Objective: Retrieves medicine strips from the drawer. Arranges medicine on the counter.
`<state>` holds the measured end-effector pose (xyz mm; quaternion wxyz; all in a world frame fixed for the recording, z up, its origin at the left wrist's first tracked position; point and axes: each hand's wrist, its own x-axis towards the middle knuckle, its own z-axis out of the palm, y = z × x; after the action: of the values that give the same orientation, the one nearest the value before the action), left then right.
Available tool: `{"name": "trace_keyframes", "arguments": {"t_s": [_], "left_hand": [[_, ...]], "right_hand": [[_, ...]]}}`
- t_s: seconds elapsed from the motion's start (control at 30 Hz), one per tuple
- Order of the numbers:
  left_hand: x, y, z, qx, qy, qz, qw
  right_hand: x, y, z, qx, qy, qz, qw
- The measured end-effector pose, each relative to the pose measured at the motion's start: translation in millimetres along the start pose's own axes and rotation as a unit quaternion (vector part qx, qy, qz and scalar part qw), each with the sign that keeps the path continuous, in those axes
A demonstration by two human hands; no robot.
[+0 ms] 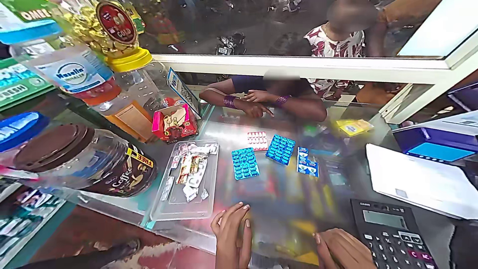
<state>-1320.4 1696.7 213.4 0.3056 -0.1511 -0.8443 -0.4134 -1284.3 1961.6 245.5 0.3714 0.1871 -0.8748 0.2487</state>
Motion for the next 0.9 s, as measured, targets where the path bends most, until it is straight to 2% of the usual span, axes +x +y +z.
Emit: {"name": "trace_keyframes", "arguments": {"t_s": [0.9], "left_hand": [[-0.8, 1.1, 5.8, 0.066, 0.042, -0.013, 0.997]], "right_hand": [[-2.4, -4.0, -7.2, 0.055, -0.014, -0.028, 0.998]]}}
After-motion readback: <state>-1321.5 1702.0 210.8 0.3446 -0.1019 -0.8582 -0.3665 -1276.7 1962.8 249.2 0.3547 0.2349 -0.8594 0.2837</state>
